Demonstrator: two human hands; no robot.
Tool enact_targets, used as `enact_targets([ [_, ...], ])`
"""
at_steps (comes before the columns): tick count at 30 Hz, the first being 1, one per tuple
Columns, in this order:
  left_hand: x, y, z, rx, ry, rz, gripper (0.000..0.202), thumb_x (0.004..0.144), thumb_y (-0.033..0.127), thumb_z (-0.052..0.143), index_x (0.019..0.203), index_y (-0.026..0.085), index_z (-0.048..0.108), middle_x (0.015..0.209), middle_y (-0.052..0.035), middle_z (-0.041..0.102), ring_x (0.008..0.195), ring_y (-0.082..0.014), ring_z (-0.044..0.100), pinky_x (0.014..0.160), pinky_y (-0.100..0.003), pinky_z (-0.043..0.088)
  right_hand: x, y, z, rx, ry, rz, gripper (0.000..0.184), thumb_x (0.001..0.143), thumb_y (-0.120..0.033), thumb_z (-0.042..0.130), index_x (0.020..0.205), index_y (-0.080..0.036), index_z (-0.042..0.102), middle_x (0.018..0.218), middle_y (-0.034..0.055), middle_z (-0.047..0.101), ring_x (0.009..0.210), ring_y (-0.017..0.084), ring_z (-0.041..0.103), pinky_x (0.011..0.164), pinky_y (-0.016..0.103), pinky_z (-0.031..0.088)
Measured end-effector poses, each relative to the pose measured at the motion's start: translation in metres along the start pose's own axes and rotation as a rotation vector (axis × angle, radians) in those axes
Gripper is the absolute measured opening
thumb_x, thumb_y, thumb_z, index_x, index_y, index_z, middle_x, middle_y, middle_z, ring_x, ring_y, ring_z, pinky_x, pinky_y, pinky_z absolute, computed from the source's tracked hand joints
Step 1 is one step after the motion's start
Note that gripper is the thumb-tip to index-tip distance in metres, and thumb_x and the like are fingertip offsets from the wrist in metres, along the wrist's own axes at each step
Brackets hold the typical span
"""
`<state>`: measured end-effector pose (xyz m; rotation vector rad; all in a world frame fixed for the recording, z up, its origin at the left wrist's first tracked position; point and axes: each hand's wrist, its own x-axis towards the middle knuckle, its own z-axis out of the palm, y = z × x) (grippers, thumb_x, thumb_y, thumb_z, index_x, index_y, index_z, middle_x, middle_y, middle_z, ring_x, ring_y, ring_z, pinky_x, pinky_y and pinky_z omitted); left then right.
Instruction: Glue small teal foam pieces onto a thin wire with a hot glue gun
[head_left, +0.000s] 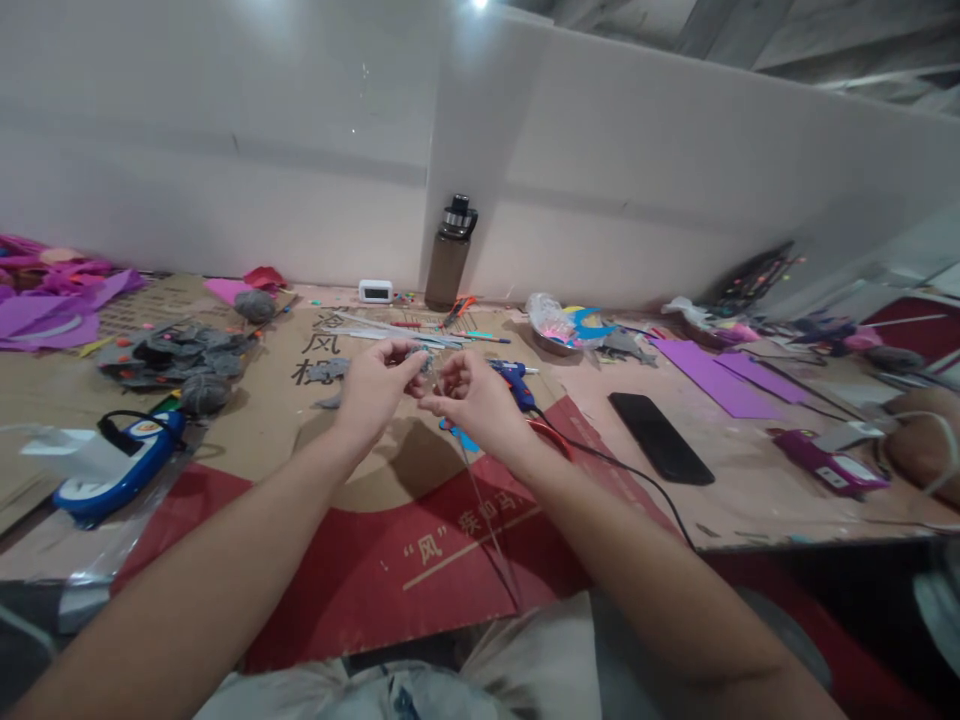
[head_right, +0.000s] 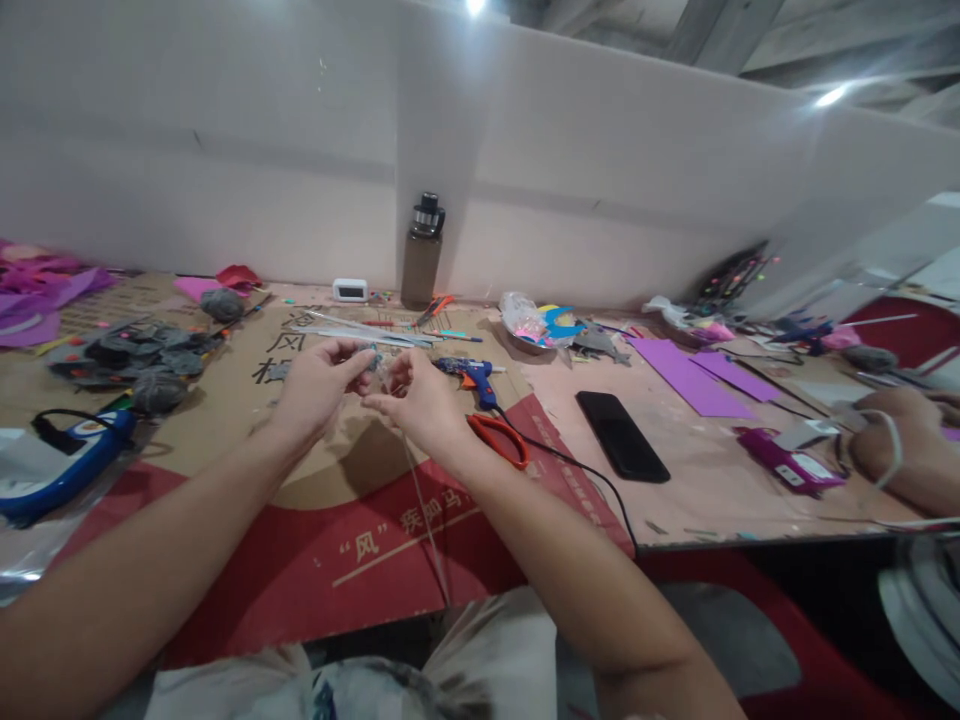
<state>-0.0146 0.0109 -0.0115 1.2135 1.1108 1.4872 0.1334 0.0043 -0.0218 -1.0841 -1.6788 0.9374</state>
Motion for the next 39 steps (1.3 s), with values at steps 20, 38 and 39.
enact_targets([
  [20,0.04,0.103,-0.022,-0.319,0.175,0.26,0.008,0.077,0.015,0.071,0.079,0.015,0.063,0.068,0.0035,0.06,0.054,-0.0039,0.053,0.054,-0.017,0.042,0.126,-0.18,-0.002,-0.786,0.001,-0.75,0.042,0.09,-0.032,0.033,0.087,-0.004,0.064,0.084,-0.0019,0.056,0.101,0.017,0.058,0.076,0.031,0.035],
  [38,0.016,0.015,-0.016,-0.079,0.023,0.047,0.026,0.063,0.024,0.074,0.087,0.015,0.068,0.067,0.0008,0.06,0.051,-0.0074,0.052,0.046,-0.02,0.044,0.082,-0.06,0.011,-0.821,0.059,-0.363,0.037,0.097,-0.036,0.035,0.074,-0.018,0.059,0.074,0.0051,0.062,0.064,0.014,0.048,0.059,0.029,0.026],
  [39,0.015,0.014,-0.016,-0.06,0.008,0.05,0.026,0.064,0.025,0.074,0.086,0.015,0.068,0.066,0.0007,0.06,0.051,-0.0076,0.052,0.047,-0.02,0.044,0.084,-0.059,0.012,-0.807,0.065,-0.365,0.038,0.096,-0.036,0.036,0.072,-0.018,0.059,0.071,0.0046,0.061,0.061,0.014,0.046,0.058,0.029,0.025],
])
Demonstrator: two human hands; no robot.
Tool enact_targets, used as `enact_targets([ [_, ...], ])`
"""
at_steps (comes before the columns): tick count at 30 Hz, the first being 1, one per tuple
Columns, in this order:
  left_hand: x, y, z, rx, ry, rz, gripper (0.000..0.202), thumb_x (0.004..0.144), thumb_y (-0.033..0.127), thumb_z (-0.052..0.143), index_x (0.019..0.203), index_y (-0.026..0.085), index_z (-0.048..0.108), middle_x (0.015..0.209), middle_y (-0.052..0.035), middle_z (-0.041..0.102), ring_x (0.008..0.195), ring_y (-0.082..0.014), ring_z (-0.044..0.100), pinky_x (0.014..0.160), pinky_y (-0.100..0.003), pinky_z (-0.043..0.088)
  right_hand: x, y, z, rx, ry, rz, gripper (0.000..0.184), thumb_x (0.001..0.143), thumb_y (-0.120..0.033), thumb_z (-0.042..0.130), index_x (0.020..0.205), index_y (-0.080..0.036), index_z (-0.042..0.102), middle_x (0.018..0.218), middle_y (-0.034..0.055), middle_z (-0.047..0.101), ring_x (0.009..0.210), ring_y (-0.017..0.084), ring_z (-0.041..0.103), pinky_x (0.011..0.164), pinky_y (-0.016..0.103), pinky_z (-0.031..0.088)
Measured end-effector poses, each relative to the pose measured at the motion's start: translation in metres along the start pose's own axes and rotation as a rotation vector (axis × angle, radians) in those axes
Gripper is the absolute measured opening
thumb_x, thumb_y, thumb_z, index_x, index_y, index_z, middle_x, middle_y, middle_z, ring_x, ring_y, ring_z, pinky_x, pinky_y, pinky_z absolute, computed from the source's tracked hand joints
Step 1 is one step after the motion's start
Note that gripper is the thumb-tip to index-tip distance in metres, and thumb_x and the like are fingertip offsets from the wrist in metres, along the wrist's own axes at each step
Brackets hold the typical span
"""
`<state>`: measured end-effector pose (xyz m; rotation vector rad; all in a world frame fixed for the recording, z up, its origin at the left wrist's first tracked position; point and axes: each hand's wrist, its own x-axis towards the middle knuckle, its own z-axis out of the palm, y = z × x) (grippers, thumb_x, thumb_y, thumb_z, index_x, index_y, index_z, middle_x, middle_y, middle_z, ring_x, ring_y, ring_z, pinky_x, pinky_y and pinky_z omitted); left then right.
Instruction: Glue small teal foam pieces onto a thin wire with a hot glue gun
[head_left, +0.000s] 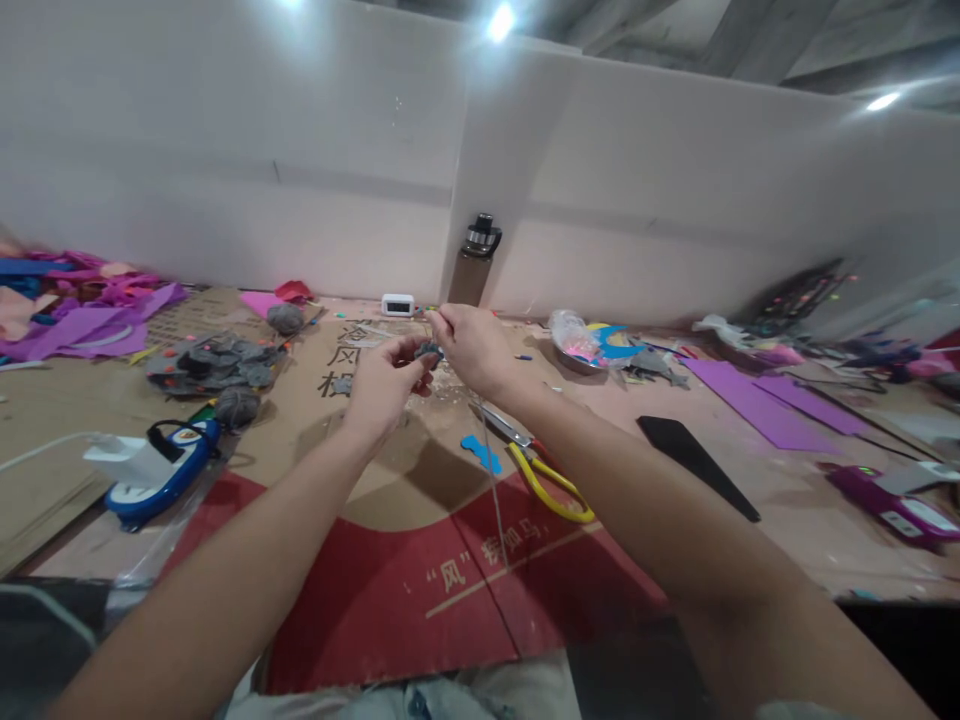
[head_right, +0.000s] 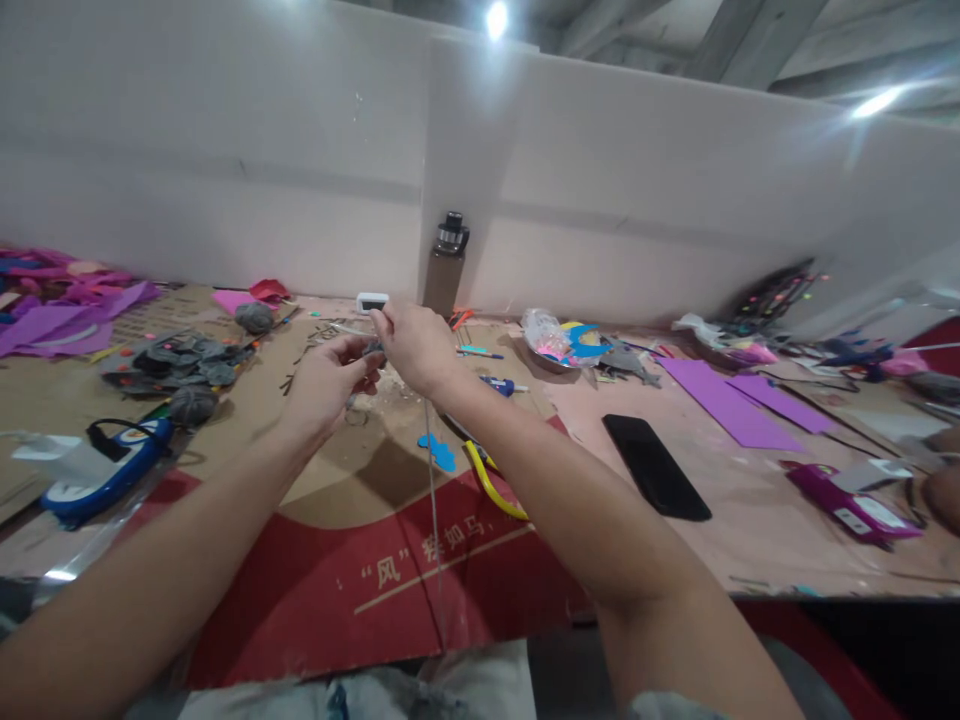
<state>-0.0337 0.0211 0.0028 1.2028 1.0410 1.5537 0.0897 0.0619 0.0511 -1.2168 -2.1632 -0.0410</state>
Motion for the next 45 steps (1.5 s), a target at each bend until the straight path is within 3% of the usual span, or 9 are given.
enact_targets([
  [5,-0.005,0.0,-0.002,0.052,-0.031,0.007,0.022,0.066,0.029,0.073,0.083,0.014,0.069,0.063,0.0006,0.059,0.05,-0.0076,0.051,0.047,-0.021,0.044,0.0,0.002,0.008,0.077,0.017,-0.019,0.042,0.095,-0.039,0.039,0.064,-0.018,0.057,0.061,0.0018,0.054,0.053,0.011,0.037,0.056,0.029,0.022],
  [11,-0.004,-0.003,-0.005,0.121,-0.003,0.041,0.01,0.072,0.026,0.065,0.071,0.016,0.063,0.052,0.0029,0.052,0.043,-0.0072,0.046,0.041,-0.02,0.036,-0.006,-0.001,0.011,0.188,-0.019,-0.05,0.039,0.095,-0.038,0.04,0.062,-0.018,0.05,0.06,-0.0003,0.049,0.056,0.011,0.038,0.058,0.028,0.024],
  [18,-0.005,0.006,-0.003,-0.111,0.064,-0.082,0.013,0.066,0.025,0.069,0.071,0.014,0.063,0.058,0.0026,0.054,0.043,-0.0053,0.043,0.041,-0.02,0.036,-0.022,0.0,0.014,0.4,-0.092,-0.105,0.035,0.096,-0.038,0.031,0.069,-0.02,0.042,0.069,-0.0002,0.049,0.065,0.013,0.044,0.062,0.026,0.03],
  [25,-0.006,0.007,-0.003,-0.179,0.048,-0.115,0.017,0.064,0.025,0.072,0.073,0.014,0.064,0.06,0.0021,0.056,0.045,-0.005,0.046,0.042,-0.018,0.037,-0.028,0.002,0.015,0.483,-0.115,-0.038,0.022,0.092,-0.03,0.04,0.074,-0.02,0.047,0.072,-0.0007,0.053,0.069,0.013,0.047,0.065,0.026,0.034],
  [34,-0.009,0.007,-0.003,-0.163,0.025,-0.094,0.017,0.065,0.027,0.073,0.075,0.014,0.066,0.062,0.0018,0.056,0.048,-0.0058,0.047,0.045,-0.02,0.04,-0.029,-0.001,0.012,0.397,-0.043,0.023,0.021,0.087,-0.031,0.049,0.07,-0.018,0.052,0.066,-0.0016,0.055,0.06,0.011,0.044,0.06,0.026,0.031],
  [45,-0.012,0.013,-0.004,-0.174,-0.053,-0.12,0.018,0.065,0.026,0.07,0.077,0.014,0.065,0.064,0.0023,0.054,0.05,-0.0061,0.046,0.044,-0.019,0.039,-0.028,-0.001,0.008,0.303,-0.014,0.014,0.017,0.085,-0.026,0.05,0.07,-0.019,0.053,0.069,0.0006,0.057,0.064,0.013,0.047,0.061,0.026,0.032],
])
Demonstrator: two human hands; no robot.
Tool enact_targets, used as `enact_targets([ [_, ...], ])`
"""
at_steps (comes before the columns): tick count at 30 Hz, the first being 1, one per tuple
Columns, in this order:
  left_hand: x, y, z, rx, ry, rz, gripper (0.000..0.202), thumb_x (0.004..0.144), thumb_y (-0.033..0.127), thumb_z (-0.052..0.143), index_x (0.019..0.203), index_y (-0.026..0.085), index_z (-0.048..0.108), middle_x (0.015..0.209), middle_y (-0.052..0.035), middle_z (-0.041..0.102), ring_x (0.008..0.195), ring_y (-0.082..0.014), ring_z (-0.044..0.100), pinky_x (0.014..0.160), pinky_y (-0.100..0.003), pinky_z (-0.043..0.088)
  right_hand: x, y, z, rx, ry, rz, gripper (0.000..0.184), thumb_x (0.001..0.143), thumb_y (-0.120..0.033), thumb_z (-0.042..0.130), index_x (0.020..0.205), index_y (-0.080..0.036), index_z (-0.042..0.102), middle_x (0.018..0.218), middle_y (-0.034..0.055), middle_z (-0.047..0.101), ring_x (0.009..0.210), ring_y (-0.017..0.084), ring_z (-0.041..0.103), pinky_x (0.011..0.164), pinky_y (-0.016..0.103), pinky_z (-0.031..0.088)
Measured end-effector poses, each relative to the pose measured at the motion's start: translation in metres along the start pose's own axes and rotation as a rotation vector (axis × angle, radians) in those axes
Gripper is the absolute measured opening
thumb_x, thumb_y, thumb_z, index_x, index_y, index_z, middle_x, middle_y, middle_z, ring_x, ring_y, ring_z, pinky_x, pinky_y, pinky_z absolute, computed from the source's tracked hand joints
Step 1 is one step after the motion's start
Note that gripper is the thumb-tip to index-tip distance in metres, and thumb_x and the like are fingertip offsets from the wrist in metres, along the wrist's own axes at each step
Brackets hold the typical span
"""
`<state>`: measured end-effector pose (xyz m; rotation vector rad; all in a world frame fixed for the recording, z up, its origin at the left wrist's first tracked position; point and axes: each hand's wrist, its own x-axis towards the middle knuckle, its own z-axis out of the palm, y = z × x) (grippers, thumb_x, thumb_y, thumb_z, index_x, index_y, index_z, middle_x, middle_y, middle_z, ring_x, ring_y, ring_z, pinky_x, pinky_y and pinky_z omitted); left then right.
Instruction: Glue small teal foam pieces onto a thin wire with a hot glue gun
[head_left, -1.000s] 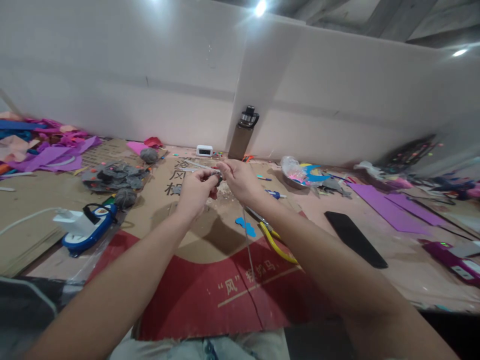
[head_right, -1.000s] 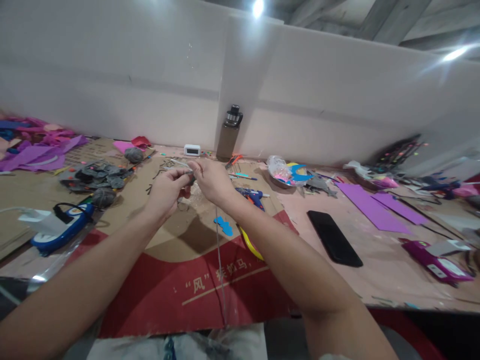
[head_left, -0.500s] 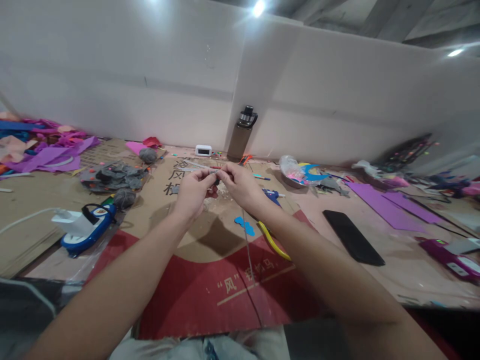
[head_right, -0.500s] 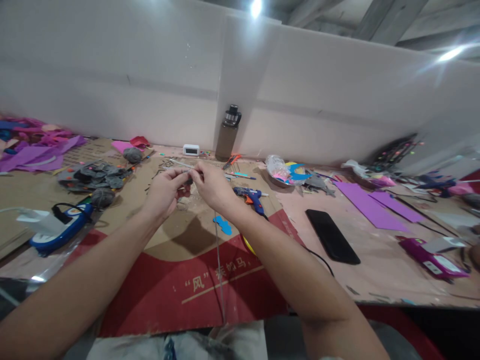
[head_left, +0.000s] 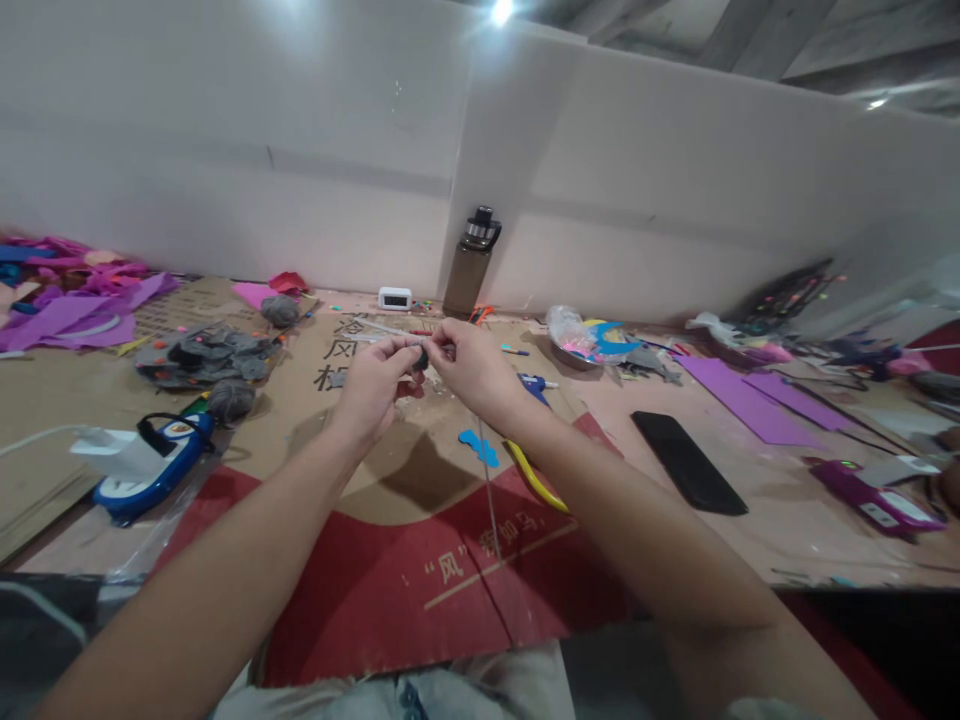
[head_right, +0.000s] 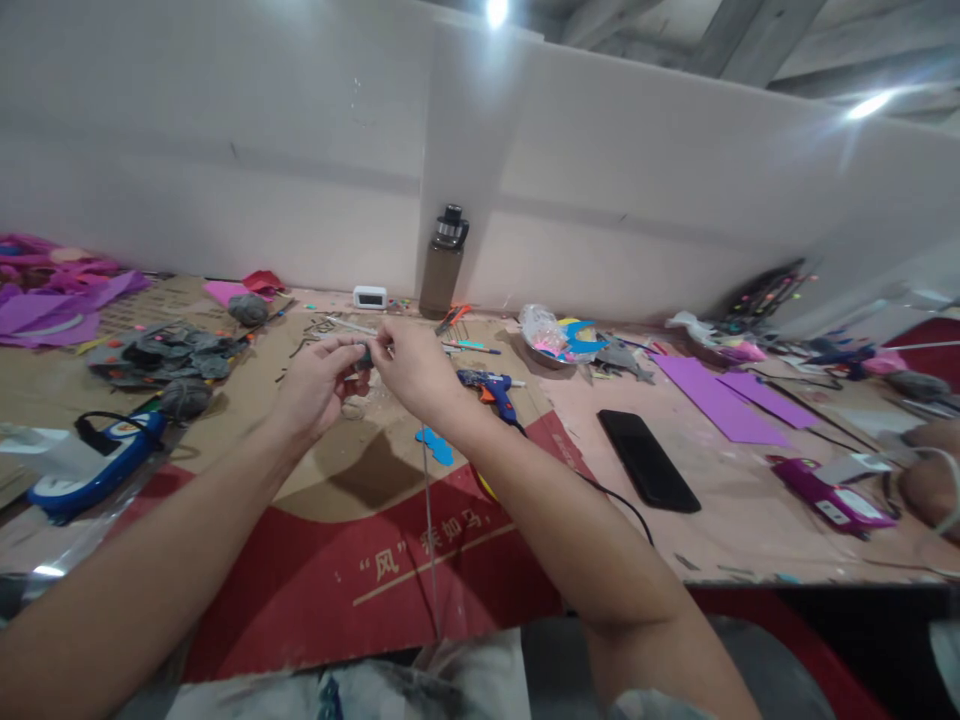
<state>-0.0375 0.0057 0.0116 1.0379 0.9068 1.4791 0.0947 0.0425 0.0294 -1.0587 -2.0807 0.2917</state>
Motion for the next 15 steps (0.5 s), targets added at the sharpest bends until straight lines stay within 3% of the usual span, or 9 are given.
enact_targets([
  [5,0.002,-0.001,-0.002,0.082,0.009,-0.019,0.016,0.066,0.028,0.068,0.074,0.015,0.062,0.065,0.0024,0.053,0.051,-0.0065,0.045,0.043,-0.018,0.039,-0.005,-0.005,-0.004,-0.026,-0.035,-0.028,0.017,0.086,-0.025,0.049,0.07,-0.019,0.051,0.069,0.0004,0.055,0.064,0.013,0.045,0.062,0.027,0.03],
  [11,0.005,-0.004,-0.003,0.066,0.025,-0.01,0.011,0.067,0.026,0.063,0.066,0.016,0.057,0.057,0.0035,0.048,0.047,-0.0067,0.041,0.042,-0.019,0.038,-0.012,-0.001,0.001,0.192,-0.012,0.049,0.012,0.087,-0.031,0.052,0.083,-0.019,0.052,0.067,-0.0035,0.05,0.061,0.012,0.044,0.059,0.025,0.032],
  [15,0.004,-0.004,-0.005,-0.001,0.009,-0.038,0.015,0.067,0.026,0.068,0.069,0.016,0.057,0.06,0.0034,0.052,0.048,-0.007,0.047,0.044,-0.019,0.042,-0.014,0.003,0.005,0.286,0.011,0.076,0.011,0.083,-0.029,0.055,0.087,-0.019,0.054,0.062,-0.0062,0.043,0.057,0.011,0.041,0.056,0.024,0.031],
])
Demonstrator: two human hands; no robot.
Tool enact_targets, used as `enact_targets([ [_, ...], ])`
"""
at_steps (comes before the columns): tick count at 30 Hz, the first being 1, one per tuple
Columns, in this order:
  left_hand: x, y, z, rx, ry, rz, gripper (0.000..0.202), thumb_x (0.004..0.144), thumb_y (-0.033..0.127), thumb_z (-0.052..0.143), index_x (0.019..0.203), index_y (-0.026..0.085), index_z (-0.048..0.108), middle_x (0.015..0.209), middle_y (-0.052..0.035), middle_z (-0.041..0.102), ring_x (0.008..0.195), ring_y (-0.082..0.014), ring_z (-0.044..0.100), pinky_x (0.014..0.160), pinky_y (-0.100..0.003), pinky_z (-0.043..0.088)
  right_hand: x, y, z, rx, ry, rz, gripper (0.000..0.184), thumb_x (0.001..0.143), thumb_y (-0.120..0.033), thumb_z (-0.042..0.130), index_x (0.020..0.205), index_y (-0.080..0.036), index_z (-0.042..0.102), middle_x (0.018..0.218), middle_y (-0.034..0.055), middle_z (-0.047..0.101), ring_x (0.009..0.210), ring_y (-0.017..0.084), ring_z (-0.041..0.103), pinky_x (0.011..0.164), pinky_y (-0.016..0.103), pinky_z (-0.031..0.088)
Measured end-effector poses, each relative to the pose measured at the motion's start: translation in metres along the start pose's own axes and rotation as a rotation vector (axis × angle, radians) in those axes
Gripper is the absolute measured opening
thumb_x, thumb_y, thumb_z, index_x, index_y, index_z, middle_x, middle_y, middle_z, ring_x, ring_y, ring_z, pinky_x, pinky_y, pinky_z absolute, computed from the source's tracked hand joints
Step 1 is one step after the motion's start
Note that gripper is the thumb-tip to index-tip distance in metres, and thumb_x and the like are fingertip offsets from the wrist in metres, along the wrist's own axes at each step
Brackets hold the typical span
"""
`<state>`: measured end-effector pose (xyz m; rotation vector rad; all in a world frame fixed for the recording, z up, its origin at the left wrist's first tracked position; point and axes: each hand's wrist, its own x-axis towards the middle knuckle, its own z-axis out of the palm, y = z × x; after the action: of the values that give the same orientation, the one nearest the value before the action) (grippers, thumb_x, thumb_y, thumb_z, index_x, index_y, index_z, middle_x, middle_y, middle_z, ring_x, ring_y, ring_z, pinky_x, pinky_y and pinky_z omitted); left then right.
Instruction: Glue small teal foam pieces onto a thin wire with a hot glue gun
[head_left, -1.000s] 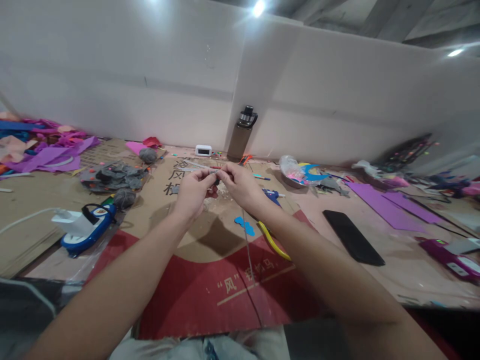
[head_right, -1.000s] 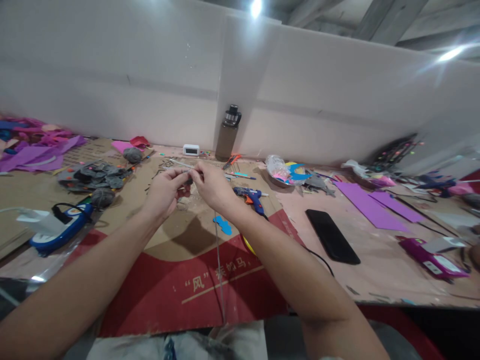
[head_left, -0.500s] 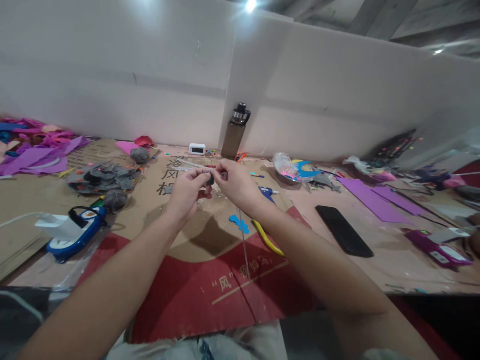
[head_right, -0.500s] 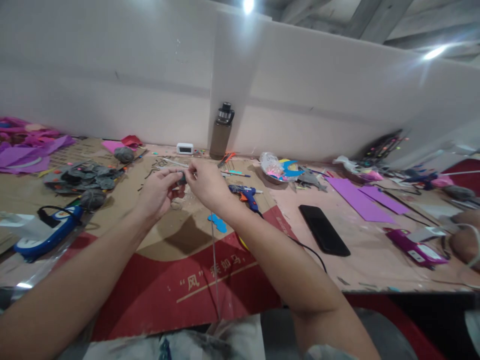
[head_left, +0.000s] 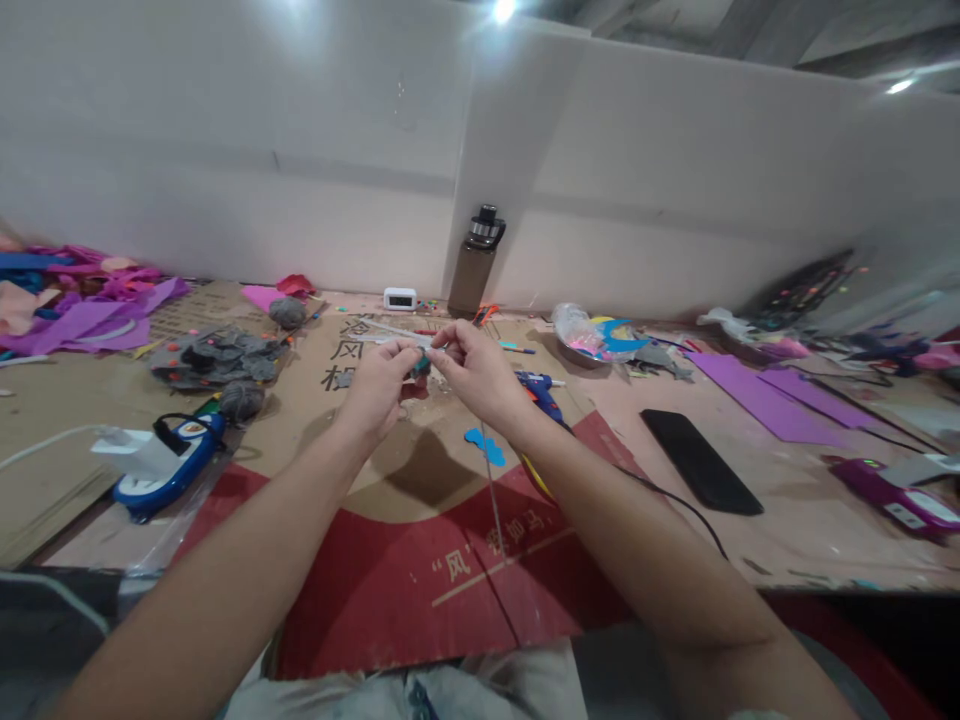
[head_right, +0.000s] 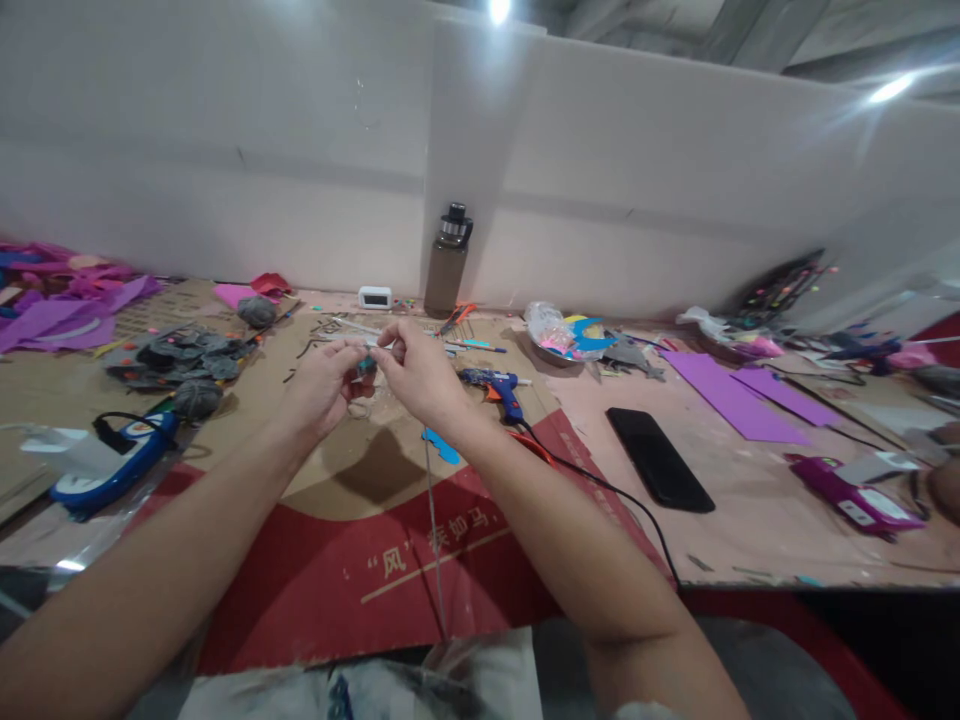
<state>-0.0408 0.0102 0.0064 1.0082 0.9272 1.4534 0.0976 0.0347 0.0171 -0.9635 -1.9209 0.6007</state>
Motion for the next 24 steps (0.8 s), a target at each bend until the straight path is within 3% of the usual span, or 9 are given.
enact_targets([
  [9,-0.002,0.005,0.003,-0.081,-0.103,-0.077,0.021,0.069,0.019,0.07,0.089,0.012,0.068,0.078,-0.0047,0.067,0.063,-0.0109,0.063,0.055,-0.022,0.051,0.005,0.015,-0.003,0.178,0.061,0.15,0.017,0.078,-0.035,0.057,0.078,-0.018,0.057,0.064,-0.0045,0.051,0.057,0.009,0.044,0.055,0.023,0.033],
  [15,-0.001,0.0,0.002,-0.004,-0.07,-0.034,0.025,0.067,0.024,0.073,0.088,0.012,0.067,0.077,-0.0041,0.067,0.061,-0.0112,0.063,0.054,-0.022,0.051,0.005,0.018,-0.002,0.244,0.036,0.174,0.02,0.076,-0.036,0.058,0.08,-0.017,0.058,0.065,-0.0037,0.053,0.058,0.009,0.045,0.055,0.023,0.035],
  [24,-0.004,-0.002,0.003,0.129,0.021,0.027,0.022,0.064,0.03,0.071,0.075,0.016,0.058,0.064,0.0032,0.055,0.048,-0.0072,0.05,0.048,-0.023,0.049,-0.005,-0.003,-0.001,0.141,-0.011,0.114,0.008,0.076,-0.026,0.055,0.074,-0.018,0.055,0.061,-0.0051,0.049,0.054,0.009,0.04,0.052,0.023,0.031],
])
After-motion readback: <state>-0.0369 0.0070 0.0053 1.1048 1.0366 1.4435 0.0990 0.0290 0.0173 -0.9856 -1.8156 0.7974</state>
